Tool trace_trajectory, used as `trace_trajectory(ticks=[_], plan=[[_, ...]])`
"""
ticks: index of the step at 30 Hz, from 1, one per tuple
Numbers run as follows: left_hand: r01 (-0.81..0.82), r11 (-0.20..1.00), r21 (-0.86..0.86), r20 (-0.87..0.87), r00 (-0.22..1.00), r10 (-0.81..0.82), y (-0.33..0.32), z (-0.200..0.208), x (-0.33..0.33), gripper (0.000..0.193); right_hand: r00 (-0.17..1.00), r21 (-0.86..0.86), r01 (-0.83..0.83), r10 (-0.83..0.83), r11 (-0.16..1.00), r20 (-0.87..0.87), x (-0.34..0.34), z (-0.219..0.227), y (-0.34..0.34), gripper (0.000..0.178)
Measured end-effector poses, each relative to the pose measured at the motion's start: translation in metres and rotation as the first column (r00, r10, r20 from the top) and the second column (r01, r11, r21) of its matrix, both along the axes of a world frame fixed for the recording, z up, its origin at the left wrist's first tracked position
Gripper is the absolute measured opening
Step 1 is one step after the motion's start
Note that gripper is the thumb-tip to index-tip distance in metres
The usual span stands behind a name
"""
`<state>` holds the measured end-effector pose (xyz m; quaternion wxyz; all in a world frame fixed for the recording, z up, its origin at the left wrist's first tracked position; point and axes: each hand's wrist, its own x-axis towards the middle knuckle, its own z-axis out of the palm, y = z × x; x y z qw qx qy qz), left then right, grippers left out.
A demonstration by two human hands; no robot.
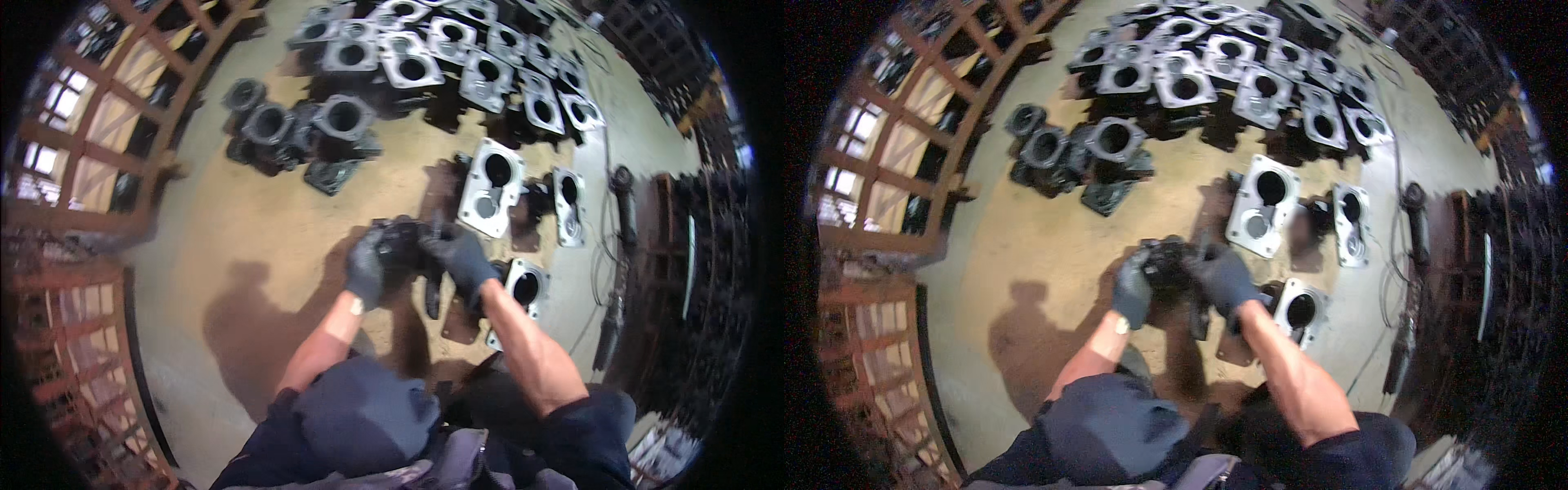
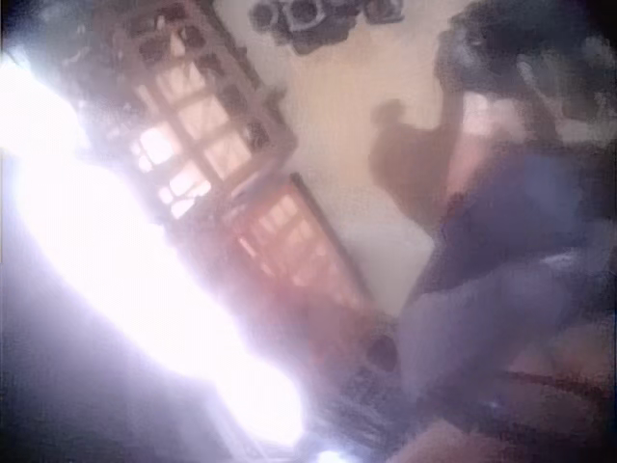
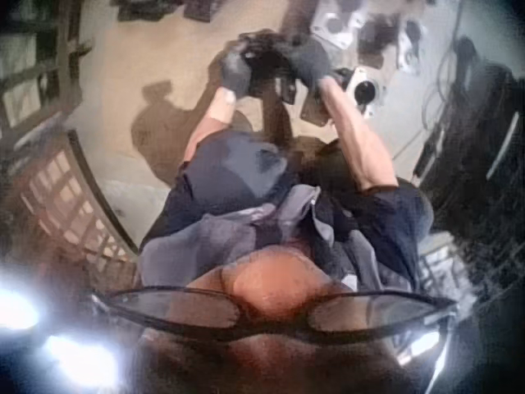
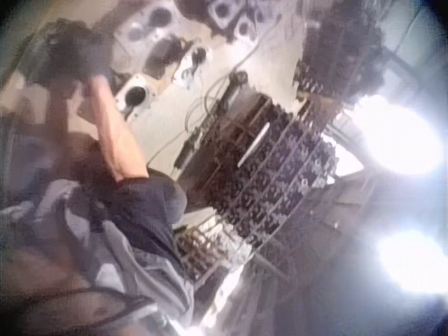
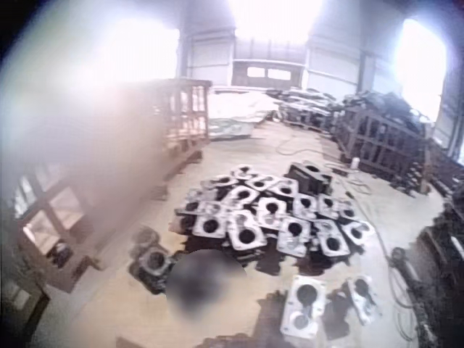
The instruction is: The person sits on the floor and uses a handheld angle grinder to smooth the surfaces of multiple metal engine parts. They handle each part individually, grinding the edges and inner surfaces, then place the finished pieces aside.
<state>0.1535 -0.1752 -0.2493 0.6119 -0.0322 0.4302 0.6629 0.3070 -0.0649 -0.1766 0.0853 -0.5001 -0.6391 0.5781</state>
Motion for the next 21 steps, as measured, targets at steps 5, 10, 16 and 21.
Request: trace_trajectory(ticks=[5, 10, 16, 21], plan=[[-0.136, 0.943, -0.303, -0.744, 0.652, -0.144, -0.031, -0.003, -0.021, 0.043, 0.988, 0.236, -0.130, 0.105, 0.963, 0.116, -0.044, 0.058, -0.020, 0.049], [-0.119, 0.989, -0.088, -0.716, 0.698, 0.020, -0.056, 0.014, -0.035, 0.043, 0.932, 0.112, -0.331, 0.306, 0.937, 0.194, -0.070, 0.045, -0.051, 0.035], [-0.283, 0.954, 0.098, -0.536, 0.792, 0.291, -0.083, -0.011, -0.029, 0.039, 0.948, 0.380, -0.308, 0.316, 0.872, 0.044, -0.070, 0.039, -0.052, 0.032], [-0.165, 0.986, -0.014, -0.524, 0.841, 0.133, -0.054, 0.056, 0.002, 0.036, 0.947, 0.485, -0.320, 0.263, 0.814, 0.183, -0.062, 0.038, -0.042, 0.059]])
